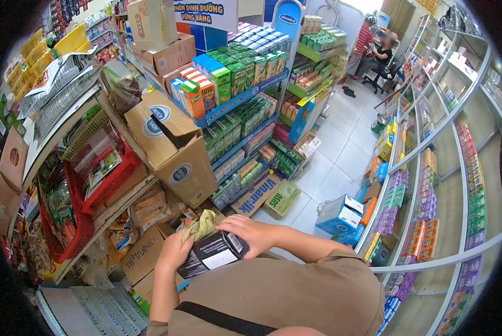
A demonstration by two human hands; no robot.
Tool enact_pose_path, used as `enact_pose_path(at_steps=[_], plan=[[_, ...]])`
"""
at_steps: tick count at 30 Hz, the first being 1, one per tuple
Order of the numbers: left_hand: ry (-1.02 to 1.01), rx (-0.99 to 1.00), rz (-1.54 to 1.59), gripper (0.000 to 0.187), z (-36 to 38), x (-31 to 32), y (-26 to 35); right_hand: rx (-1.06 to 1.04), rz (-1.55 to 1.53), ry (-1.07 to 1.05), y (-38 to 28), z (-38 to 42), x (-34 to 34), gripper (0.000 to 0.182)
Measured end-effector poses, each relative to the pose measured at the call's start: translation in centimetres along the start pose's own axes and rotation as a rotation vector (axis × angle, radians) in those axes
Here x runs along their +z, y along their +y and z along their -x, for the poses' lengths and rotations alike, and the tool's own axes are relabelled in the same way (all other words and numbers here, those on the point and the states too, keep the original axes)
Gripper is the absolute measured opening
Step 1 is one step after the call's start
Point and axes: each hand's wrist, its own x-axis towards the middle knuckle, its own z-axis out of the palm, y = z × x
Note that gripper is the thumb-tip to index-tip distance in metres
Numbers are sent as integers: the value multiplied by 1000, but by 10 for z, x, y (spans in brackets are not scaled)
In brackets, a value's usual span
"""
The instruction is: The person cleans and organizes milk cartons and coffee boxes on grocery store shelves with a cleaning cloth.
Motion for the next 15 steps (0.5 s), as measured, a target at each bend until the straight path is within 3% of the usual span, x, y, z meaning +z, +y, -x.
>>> enact_pose_path(at_steps=[3, 7, 9, 11, 15], plan=[[37, -100, 126, 30, 2, -7, 0, -46, 52, 108, -4, -2, -2, 88], [-83, 0, 145, 27, 5, -8, -47, 4, 72, 78, -4, -7, -10, 92], [-78, -230, 12, 27, 17, -17, -55, 65, 85, 70, -8, -11, -20, 90], [-91, -359, -75, 27, 29, -18, -78, 64, 82, 175, -6, -10, -32, 88], [44, -402, 121, 29, 67, -9, -109, 106, 68, 450, -22, 5, -83, 91]])
